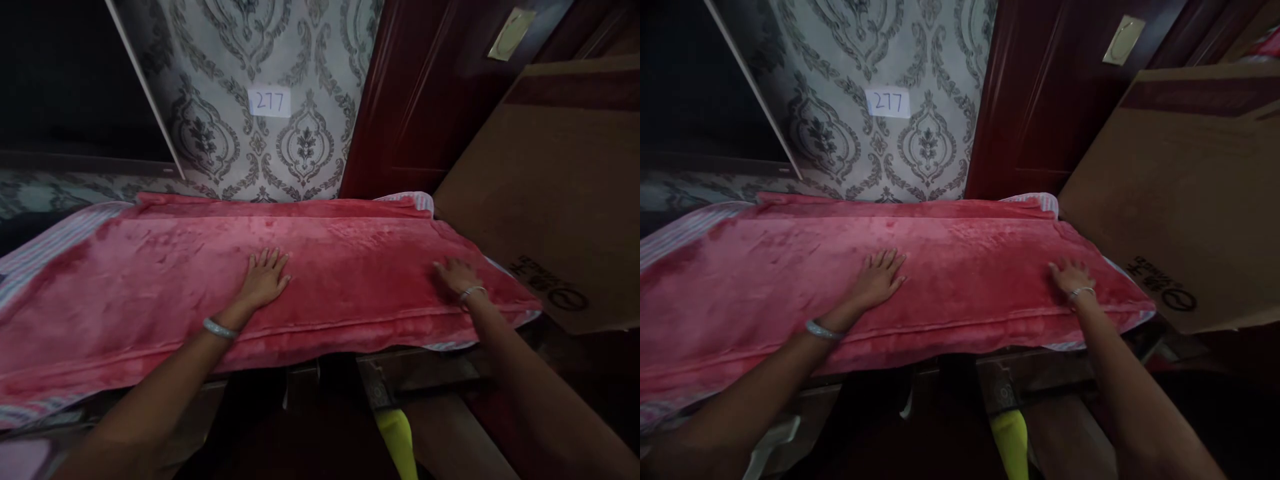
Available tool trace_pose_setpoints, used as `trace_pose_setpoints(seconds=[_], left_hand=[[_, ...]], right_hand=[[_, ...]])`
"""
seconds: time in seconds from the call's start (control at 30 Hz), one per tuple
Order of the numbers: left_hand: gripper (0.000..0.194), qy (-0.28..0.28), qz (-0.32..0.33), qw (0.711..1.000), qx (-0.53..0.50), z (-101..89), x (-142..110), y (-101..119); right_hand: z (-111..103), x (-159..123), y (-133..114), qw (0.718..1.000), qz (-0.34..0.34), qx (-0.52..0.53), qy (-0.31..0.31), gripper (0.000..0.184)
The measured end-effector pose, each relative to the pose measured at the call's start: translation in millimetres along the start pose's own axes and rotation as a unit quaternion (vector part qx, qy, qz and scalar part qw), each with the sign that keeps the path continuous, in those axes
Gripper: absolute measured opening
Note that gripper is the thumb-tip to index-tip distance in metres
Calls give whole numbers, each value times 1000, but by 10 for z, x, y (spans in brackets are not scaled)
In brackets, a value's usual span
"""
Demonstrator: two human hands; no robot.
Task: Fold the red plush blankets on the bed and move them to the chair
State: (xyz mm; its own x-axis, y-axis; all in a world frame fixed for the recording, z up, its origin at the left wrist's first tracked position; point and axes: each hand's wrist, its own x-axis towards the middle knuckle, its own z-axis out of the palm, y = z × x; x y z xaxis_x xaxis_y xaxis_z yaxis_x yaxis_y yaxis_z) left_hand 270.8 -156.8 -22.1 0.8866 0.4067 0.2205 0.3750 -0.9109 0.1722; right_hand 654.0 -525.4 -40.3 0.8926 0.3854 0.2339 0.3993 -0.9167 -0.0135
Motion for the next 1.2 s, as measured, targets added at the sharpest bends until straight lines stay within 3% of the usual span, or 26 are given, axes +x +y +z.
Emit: trace_pose_setpoints(seconds=[0.1,0.2,0.27,0.33,0.43,0.6,0.8,0.97,1.1,1.2], left_hand=[[60,-12,-7,1000,5,4,27,-1],[62,-32,-9,999,13,-25,9,10],[64,-44,-12,999,16,-41,-19,28],[64,-55,-17,998,14,-42,-43,43],[65,-62,-19,998,4,-20,-73,48],[66,-42,-21,999,-9,19,-139,50],[68,-57,-107,993,1,-66,-273,-46],[70,-93,-202,974,44,-297,-741,-388],[67,-110,-286,949,77,-617,-1212,-684],[64,-88,-328,934,108,-839,-1374,-875]], right_hand=[[-198,186,-997,989,-119,87,19,65],[-195,91,-2001,955,-242,157,73,61],[-98,-111,-2454,940,-293,164,62,59],[19,-324,-2684,936,-322,142,27,55],[140,-497,-2731,936,-335,107,1,54],[174,-486,-2662,937,-338,87,3,57],[175,-516,-2671,937,-338,81,-11,63],[183,-530,-2688,937,-338,89,-9,65],[168,-539,-2702,937,-334,97,-20,65],[131,-553,-2703,939,-328,94,-32,66]])
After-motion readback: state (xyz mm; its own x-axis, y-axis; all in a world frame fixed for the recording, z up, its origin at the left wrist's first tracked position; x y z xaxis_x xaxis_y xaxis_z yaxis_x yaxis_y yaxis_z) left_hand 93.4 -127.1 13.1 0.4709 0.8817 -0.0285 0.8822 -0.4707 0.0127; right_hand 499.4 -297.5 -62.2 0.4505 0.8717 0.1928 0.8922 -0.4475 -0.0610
